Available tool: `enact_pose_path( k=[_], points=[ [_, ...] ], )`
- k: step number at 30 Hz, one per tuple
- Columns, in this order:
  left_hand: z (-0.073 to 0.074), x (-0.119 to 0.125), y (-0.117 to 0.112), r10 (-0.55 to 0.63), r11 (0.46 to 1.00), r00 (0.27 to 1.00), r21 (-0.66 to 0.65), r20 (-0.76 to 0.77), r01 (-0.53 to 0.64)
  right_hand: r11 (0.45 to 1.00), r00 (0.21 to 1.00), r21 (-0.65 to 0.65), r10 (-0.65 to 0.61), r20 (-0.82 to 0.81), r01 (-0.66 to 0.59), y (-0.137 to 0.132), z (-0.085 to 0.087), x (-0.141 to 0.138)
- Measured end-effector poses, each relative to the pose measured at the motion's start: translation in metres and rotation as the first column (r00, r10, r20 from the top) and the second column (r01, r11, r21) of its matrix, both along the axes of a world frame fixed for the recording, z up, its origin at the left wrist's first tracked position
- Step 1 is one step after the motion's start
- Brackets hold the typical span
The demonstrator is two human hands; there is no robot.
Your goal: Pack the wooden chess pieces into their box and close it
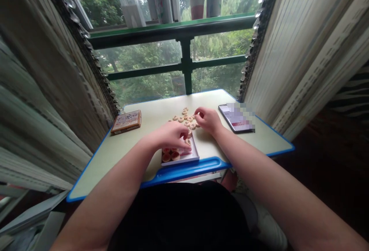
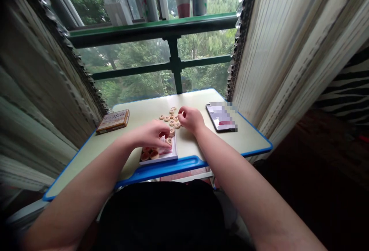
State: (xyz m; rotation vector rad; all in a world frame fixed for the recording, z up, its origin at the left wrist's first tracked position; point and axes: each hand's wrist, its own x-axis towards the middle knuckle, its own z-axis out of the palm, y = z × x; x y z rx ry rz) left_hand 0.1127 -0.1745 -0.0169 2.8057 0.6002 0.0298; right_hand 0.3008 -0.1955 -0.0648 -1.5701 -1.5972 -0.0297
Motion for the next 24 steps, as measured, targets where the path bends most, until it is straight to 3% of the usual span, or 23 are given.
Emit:
enact_pose_path(
  k=[11, 24],
  points=[
    [-0.001, 0.003, -0.001, 0.01, 0.997, 0.999, 0.073, -0.047, -0.006, 0.999, 0.998, 0.027, 0.034, 0.052, -0.035, -0.01, 0.002, -0.002],
    [0.005, -0.004, -0.003, -0.049, 0.998, 0.998, 0.034, -0.044, 0.05, 0.998, 0.995, 0.015, 0.056, 0.077, -0.058, -0.012, 0.001, -0.004]
  ],
)
